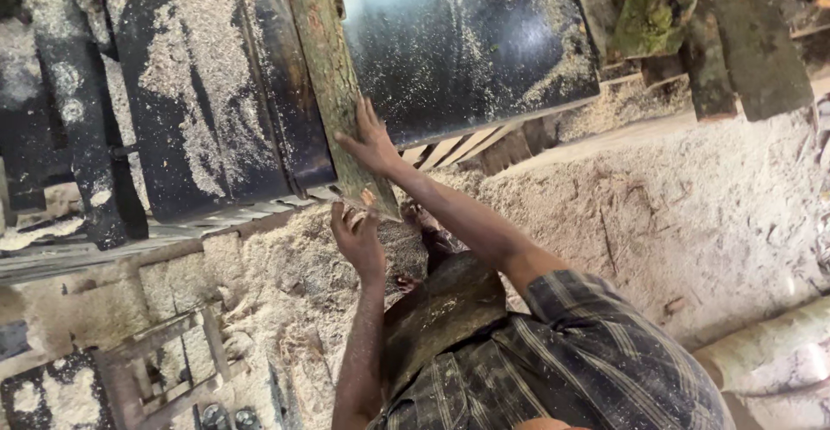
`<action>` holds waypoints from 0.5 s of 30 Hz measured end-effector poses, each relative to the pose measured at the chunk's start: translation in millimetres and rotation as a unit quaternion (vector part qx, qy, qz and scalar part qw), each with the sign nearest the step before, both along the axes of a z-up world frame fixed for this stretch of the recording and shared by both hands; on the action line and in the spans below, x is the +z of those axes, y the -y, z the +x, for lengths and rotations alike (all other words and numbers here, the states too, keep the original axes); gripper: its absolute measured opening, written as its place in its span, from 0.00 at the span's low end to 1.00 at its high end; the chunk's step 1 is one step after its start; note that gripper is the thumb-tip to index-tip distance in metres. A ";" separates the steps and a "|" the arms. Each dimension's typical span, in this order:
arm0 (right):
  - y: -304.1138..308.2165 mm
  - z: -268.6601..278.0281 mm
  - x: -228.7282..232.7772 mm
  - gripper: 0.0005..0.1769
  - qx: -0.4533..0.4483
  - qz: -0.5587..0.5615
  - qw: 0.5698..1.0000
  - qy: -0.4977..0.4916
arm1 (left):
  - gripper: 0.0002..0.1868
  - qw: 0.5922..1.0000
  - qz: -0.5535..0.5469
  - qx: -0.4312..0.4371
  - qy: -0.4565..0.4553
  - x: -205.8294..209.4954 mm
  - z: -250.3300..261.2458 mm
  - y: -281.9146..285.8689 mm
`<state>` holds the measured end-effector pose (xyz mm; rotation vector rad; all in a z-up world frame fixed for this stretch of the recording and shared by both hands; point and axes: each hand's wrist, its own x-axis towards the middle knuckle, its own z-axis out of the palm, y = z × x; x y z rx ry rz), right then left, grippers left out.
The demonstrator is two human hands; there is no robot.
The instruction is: The person saws wooden logs by feeding them through a circular saw bench by hand, while another person assists by moving logs onto the table.
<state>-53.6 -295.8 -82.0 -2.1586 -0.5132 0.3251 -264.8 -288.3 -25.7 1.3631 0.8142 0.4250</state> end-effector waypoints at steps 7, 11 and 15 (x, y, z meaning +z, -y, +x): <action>120.5 -123.0 19.2 0.37 0.114 0.087 0.986 -0.088 | 0.55 0.907 0.373 -0.197 0.024 -51.3 -35.0 53.8; 133.0 -114.0 8.9 0.31 0.145 0.098 0.985 0.005 | 0.52 0.844 0.490 -0.214 -0.044 -78.9 -42.2 60.6; 122.1 -107.4 9.3 0.32 0.149 0.135 0.980 -0.001 | 0.53 0.872 0.431 -0.227 0.035 -60.5 -17.5 53.5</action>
